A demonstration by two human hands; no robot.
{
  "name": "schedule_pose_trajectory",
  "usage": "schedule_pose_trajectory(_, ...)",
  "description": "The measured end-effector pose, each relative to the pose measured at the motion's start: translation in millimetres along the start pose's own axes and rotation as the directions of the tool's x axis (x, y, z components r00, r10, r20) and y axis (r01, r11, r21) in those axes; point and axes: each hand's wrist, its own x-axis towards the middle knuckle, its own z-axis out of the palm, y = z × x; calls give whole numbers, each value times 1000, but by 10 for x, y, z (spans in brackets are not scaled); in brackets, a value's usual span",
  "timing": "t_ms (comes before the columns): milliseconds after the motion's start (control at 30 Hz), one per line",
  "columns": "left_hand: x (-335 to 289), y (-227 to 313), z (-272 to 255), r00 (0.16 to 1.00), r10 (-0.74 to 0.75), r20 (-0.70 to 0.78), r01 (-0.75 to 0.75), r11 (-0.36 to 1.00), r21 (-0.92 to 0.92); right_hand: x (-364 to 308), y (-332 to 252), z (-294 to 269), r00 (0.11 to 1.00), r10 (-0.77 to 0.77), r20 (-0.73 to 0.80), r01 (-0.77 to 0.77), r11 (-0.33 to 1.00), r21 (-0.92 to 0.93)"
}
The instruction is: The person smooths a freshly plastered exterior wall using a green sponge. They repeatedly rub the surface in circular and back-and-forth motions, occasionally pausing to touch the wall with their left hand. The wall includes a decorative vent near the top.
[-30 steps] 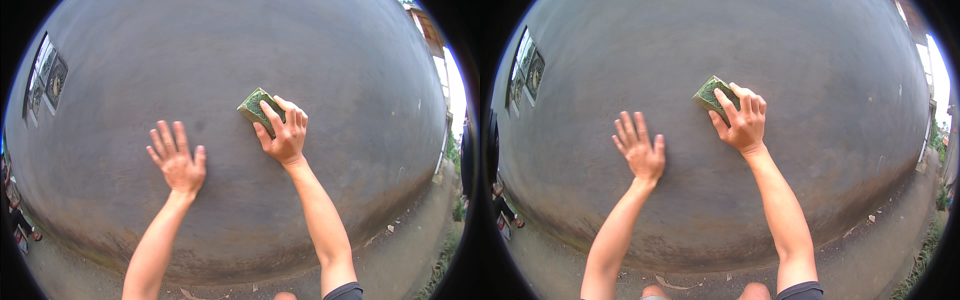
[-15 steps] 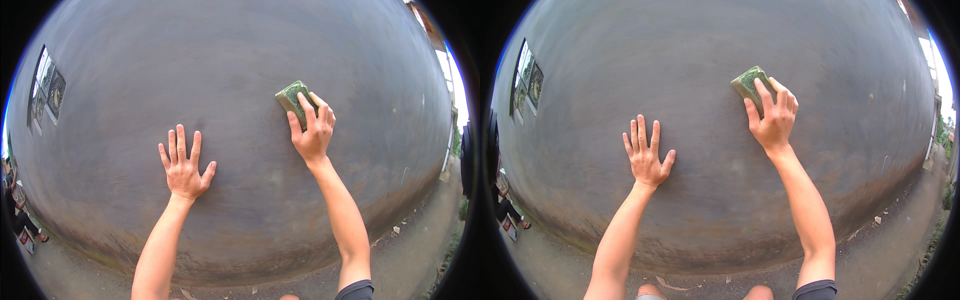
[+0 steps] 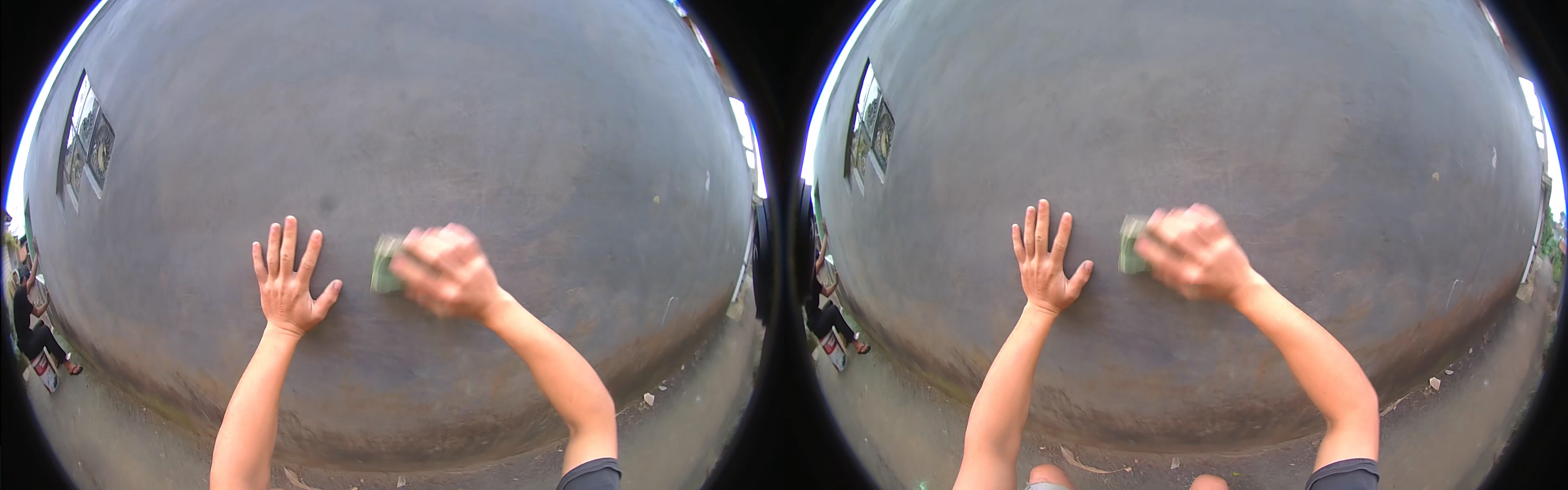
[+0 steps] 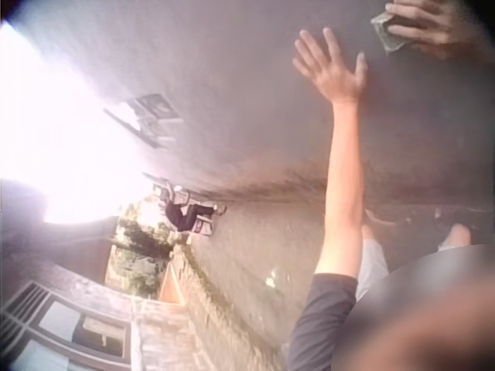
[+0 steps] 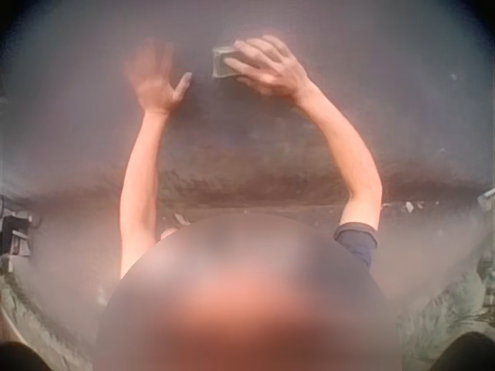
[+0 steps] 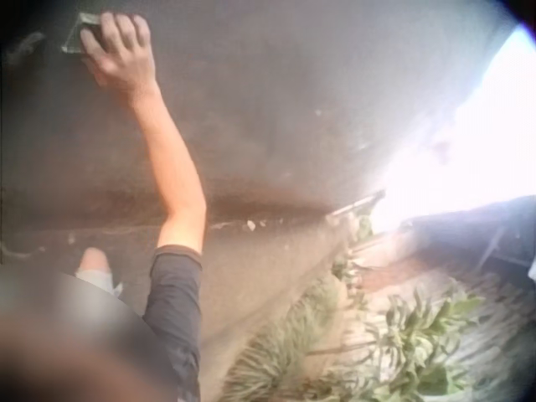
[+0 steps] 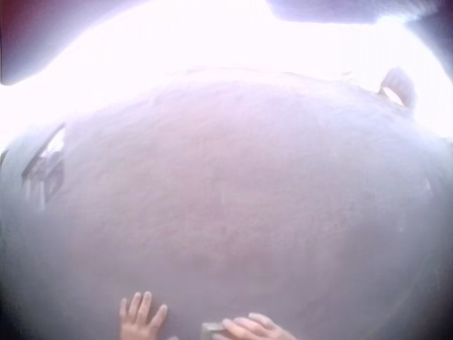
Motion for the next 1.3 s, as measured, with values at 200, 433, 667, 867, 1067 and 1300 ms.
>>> schedule_pose_trajectory(200, -54, 60, 55, 961, -265, -79, 264, 964, -22, 319, 430, -181, 950, 285, -125, -300, 946, -124)
schedule_pose_trajectory(433, -95, 111, 73, 961, -266, -74, 262, 963, -58, 44, 120, -57, 1000, 1, 30, -1, 1000, 2)
schedule_pose_trajectory(667, -19, -142, -142, 945, 249, 214, -247, 968, -38, -4, 9, 6, 995, -50, 85, 49, 999, 13)
schedule_pose_trajectory(867, 314, -320, -118, 1000, 1, 25, 1, 999, -54, 392, 305, -142, 941, 304, -146, -327, 929, -172)
schedule_pose_trajectory(1067, 321, -327, -110, 999, 45, 13, -43, 994, -104, 253, -259, 190, 981, -169, 92, 170, 985, -9)
schedule_pose_trajectory(1300, 284, -261, -51, 999, -14, 33, 19, 989, -150, 465, 137, 99, 912, 351, -211, -398, 882, -254)
